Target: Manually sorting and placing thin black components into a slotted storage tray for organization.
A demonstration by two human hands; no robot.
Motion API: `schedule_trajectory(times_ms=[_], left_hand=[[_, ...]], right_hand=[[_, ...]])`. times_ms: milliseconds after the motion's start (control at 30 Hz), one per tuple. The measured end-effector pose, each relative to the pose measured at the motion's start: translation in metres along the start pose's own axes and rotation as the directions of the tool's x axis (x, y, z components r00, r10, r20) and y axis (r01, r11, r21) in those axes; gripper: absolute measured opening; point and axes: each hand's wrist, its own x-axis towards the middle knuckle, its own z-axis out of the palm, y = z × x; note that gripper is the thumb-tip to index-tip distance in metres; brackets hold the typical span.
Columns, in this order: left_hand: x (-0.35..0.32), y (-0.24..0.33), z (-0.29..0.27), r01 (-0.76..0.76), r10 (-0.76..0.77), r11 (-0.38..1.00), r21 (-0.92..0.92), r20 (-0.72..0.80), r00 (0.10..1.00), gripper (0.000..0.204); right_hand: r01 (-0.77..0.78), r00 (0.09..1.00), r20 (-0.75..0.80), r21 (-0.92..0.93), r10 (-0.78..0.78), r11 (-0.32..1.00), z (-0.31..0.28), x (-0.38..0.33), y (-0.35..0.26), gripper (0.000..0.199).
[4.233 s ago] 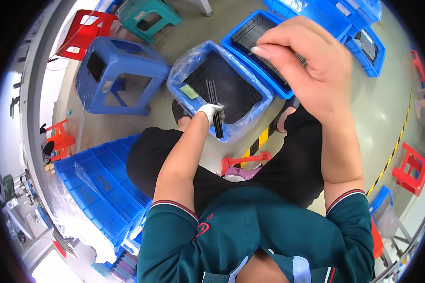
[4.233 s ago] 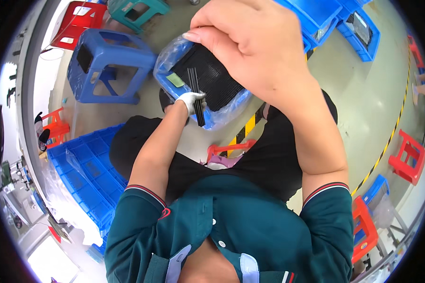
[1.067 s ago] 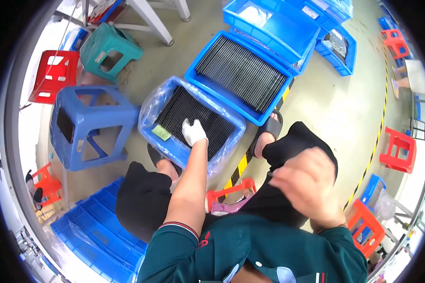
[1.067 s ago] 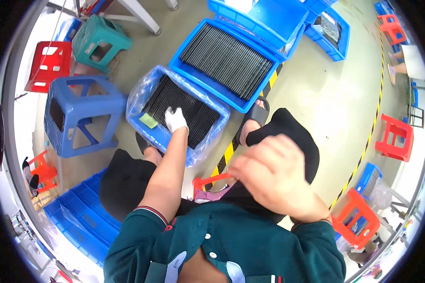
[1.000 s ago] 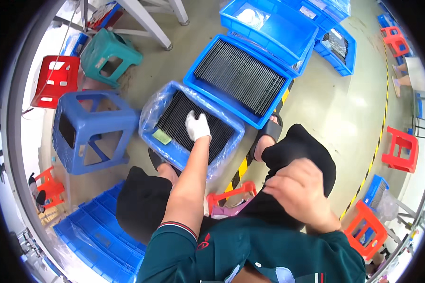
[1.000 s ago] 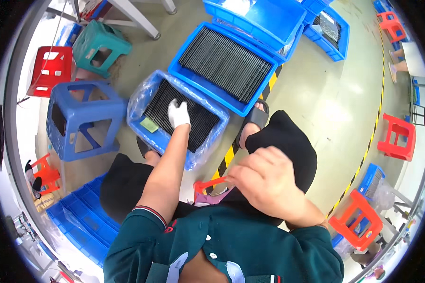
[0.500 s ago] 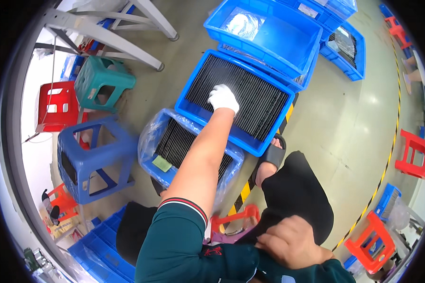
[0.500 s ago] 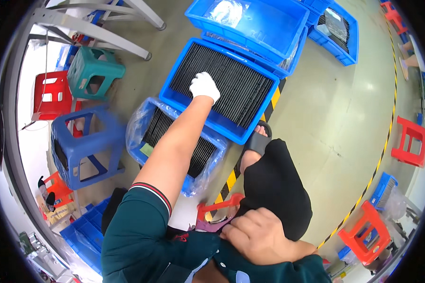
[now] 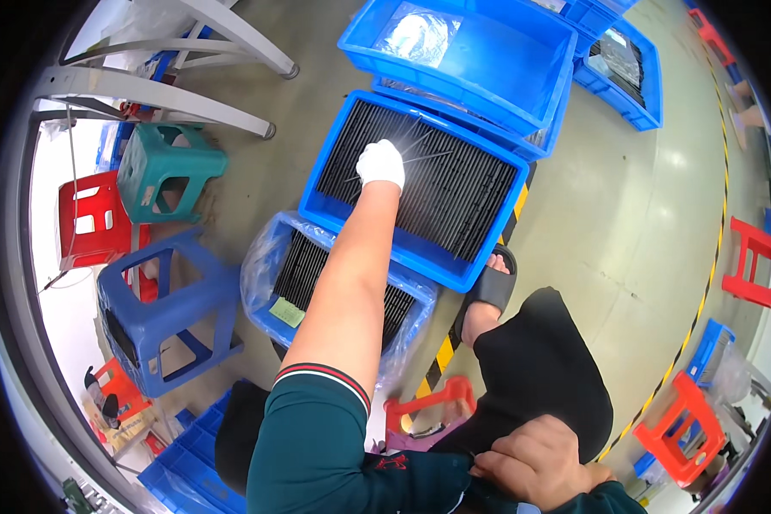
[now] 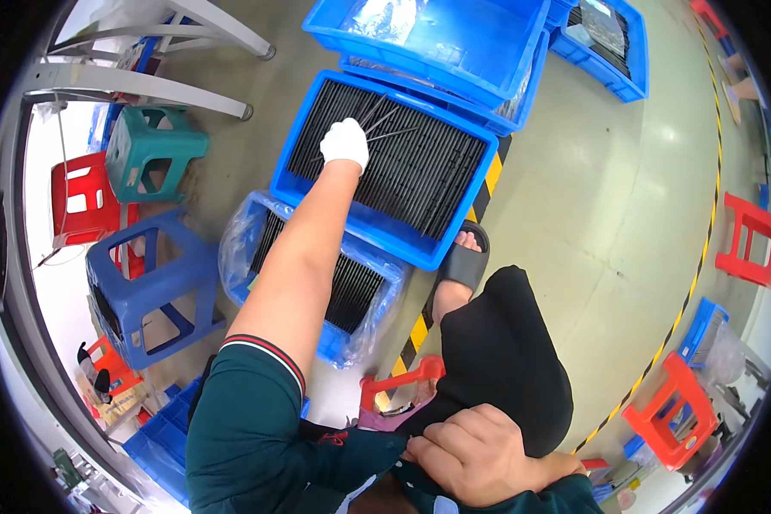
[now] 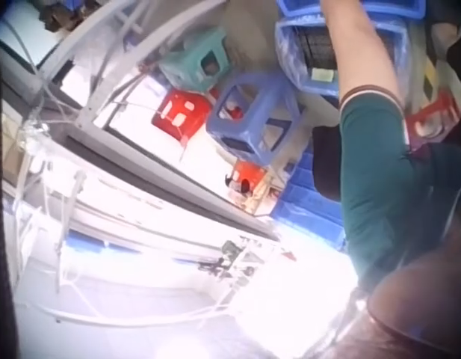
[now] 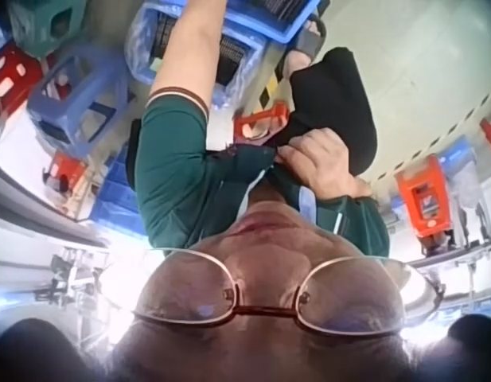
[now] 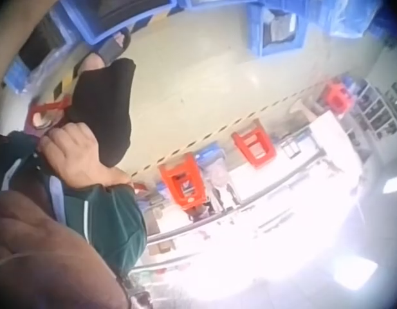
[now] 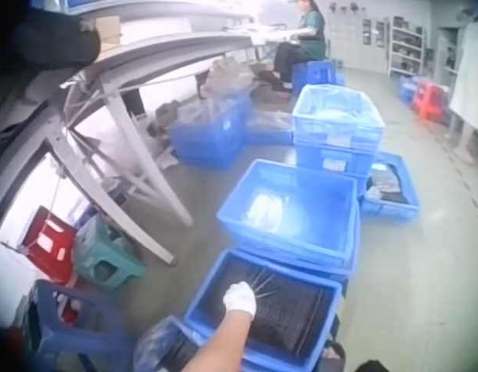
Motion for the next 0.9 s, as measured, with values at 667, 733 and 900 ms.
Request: schedule_trajectory(times_ms=[667, 733, 900], left_hand=[[-0.039, -0.039, -0.036, 0.713, 0.32, 0.307, -0.631, 0.774, 0.547, 0.021], [-0.079, -0.039, -0.044, 0.811, 0.463, -0.129, -0.571, 0.688, 0.558, 0.007], [-0.175, -0.065, -0.098, 0.723, 0.685, -0.537, -0.434, 0.277, 0.674, 0.032]], right_hand=[[0.071, 0.997, 0.018, 0.074, -0.073, 0.995, 0.009, -0.011, -0.006, 0.018], [0.077, 0.997, -0.019, 0.085, -0.076, 0.993, 0.013, -0.01, -0.007, 0.017], [0.209, 0.978, -0.016, 0.037, -0.209, 0.977, 0.023, -0.007, -0.016, 0.018]])
